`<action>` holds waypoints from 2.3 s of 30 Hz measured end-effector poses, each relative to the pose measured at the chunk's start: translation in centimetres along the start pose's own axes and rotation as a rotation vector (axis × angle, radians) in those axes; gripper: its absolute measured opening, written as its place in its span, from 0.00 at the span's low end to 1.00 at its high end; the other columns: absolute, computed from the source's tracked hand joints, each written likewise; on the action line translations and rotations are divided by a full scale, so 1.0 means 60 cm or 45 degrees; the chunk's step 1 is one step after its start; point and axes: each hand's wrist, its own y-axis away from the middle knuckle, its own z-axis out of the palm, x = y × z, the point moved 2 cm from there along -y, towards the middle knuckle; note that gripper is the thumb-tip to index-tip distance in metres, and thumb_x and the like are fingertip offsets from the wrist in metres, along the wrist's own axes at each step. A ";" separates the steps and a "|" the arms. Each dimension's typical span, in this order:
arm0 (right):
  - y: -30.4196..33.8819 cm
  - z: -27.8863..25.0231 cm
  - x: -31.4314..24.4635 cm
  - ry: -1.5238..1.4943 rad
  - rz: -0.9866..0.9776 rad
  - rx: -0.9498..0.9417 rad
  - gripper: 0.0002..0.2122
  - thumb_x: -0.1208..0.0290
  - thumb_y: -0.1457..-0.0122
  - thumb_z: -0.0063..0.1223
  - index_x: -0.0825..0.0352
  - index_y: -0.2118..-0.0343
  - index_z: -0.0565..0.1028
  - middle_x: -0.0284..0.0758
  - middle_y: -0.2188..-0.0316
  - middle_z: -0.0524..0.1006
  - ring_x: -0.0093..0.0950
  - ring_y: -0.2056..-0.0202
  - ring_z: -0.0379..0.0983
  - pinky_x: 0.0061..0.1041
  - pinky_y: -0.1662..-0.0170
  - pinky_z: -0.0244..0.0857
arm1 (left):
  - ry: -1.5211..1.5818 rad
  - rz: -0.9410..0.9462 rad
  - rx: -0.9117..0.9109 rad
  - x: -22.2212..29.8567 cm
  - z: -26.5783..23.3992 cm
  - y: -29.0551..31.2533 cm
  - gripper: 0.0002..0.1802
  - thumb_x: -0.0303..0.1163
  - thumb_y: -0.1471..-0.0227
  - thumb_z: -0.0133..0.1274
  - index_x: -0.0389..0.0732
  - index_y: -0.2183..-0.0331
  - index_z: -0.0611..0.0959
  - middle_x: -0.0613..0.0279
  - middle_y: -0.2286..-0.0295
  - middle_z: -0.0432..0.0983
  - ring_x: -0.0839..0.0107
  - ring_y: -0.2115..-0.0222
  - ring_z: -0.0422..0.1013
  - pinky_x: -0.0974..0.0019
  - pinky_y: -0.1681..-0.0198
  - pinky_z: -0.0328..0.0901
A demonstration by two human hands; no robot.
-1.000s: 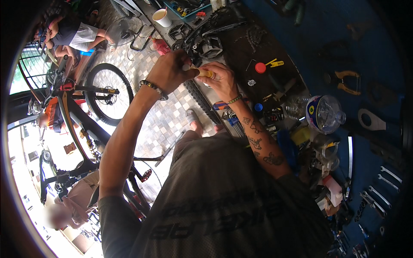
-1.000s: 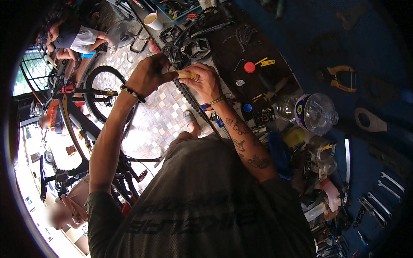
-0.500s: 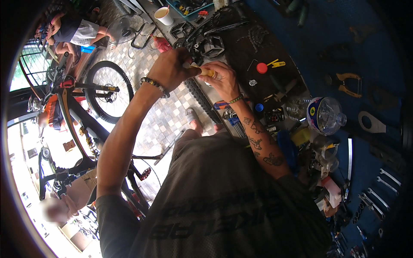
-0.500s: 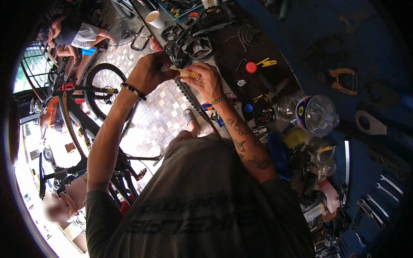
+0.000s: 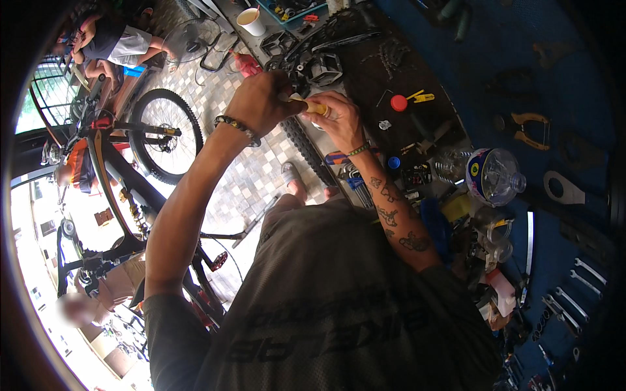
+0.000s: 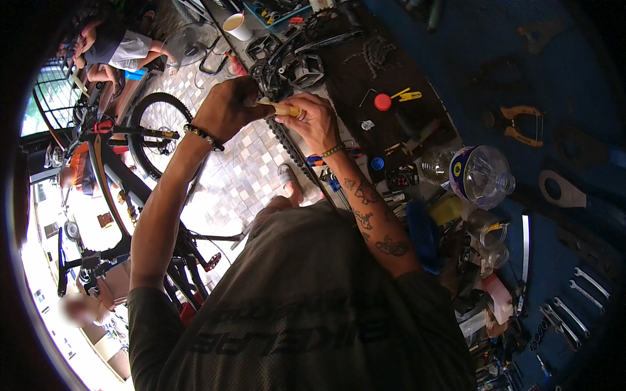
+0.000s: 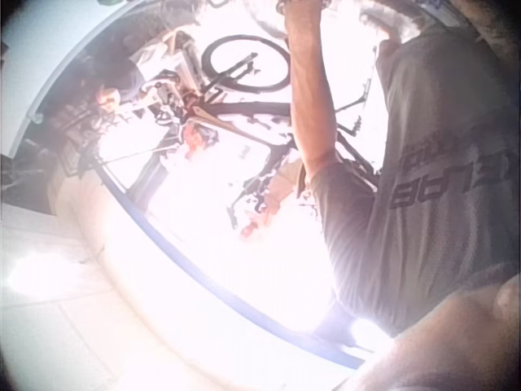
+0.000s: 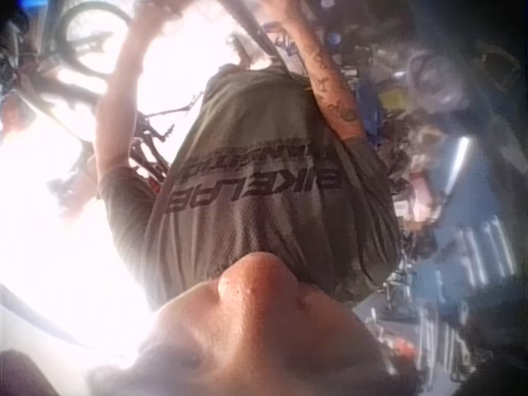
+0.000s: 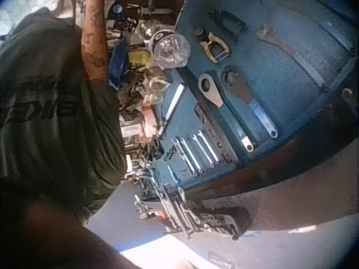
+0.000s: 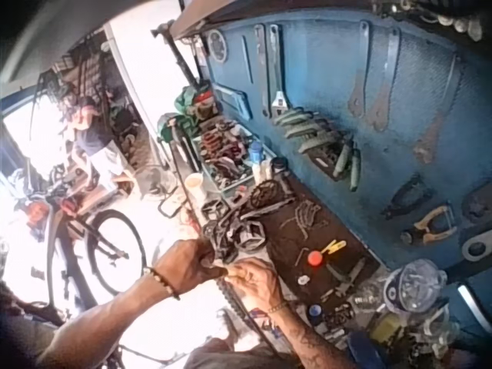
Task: The person uses a syringe to apply lubricant to bicycle brake or derailleur cables, then wipes the area with a red cloth. The person repeats the lubrication and wiping steps on the same cable section multiple times.
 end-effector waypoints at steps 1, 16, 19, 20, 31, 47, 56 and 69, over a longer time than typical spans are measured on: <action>0.001 0.000 -0.004 -0.008 0.021 -0.004 0.15 0.70 0.47 0.76 0.68 0.58 0.85 0.35 0.61 0.84 0.29 0.61 0.83 0.27 0.58 0.76 | -0.008 -0.002 0.004 0.000 0.000 0.001 0.21 0.42 0.56 0.73 0.37 0.70 0.82 0.46 0.75 0.81 0.45 0.70 0.80 0.50 0.65 0.72; 0.000 -0.002 -0.008 -0.011 -0.006 -0.018 0.15 0.71 0.47 0.75 0.68 0.57 0.85 0.34 0.60 0.84 0.27 0.61 0.82 0.26 0.59 0.77 | -0.104 0.058 0.117 0.004 0.011 0.012 0.24 0.45 0.52 0.73 0.35 0.72 0.79 0.47 0.77 0.77 0.44 0.72 0.77 0.48 0.67 0.68; 0.000 -0.003 -0.009 -0.027 0.008 -0.019 0.15 0.71 0.47 0.75 0.67 0.57 0.85 0.34 0.60 0.84 0.28 0.61 0.82 0.26 0.59 0.77 | -0.112 0.058 0.125 0.008 0.007 0.014 0.22 0.44 0.52 0.73 0.37 0.68 0.82 0.47 0.75 0.80 0.45 0.69 0.79 0.49 0.65 0.71; 0.000 -0.004 -0.009 -0.037 0.019 -0.019 0.15 0.71 0.47 0.75 0.67 0.57 0.85 0.34 0.60 0.84 0.28 0.61 0.82 0.26 0.59 0.76 | -0.070 0.066 0.161 0.008 0.005 0.016 0.21 0.43 0.53 0.72 0.38 0.66 0.83 0.47 0.74 0.81 0.45 0.68 0.80 0.48 0.64 0.72; -0.001 -0.002 -0.058 0.253 -0.139 -0.114 0.26 0.67 0.51 0.77 0.60 0.47 0.82 0.34 0.52 0.80 0.38 0.49 0.77 0.38 0.43 0.67 | 0.229 -0.035 0.399 0.007 -0.026 0.117 0.14 0.36 0.46 0.72 0.40 0.65 0.83 0.70 0.78 0.73 0.83 0.78 0.64 0.71 0.73 0.61; 0.123 0.061 -0.079 -0.750 0.912 -0.077 0.18 0.62 0.28 0.58 0.72 0.46 0.74 0.35 0.59 0.84 0.24 0.63 0.82 0.19 0.68 0.75 | 0.823 -0.631 0.354 -0.072 0.098 0.265 0.14 0.33 0.39 0.65 0.38 0.54 0.89 0.64 0.70 0.81 0.79 0.74 0.73 0.71 0.77 0.69; 0.101 0.089 -0.091 -0.870 1.032 0.021 0.16 0.62 0.29 0.59 0.70 0.48 0.77 0.34 0.61 0.83 0.25 0.65 0.84 0.20 0.67 0.77 | 0.973 -0.586 0.452 -0.094 0.146 0.282 0.14 0.31 0.39 0.65 0.35 0.54 0.88 0.62 0.71 0.82 0.80 0.79 0.72 0.71 0.77 0.69; 0.070 0.078 -0.137 -0.594 0.562 -0.051 0.19 0.73 0.34 0.65 0.71 0.42 0.77 0.33 0.60 0.84 0.19 0.60 0.80 0.19 0.56 0.73 | 1.381 -0.399 0.213 -0.102 0.206 0.271 0.16 0.33 0.34 0.60 0.32 0.50 0.82 0.62 0.64 0.83 0.77 0.67 0.77 0.70 0.62 0.72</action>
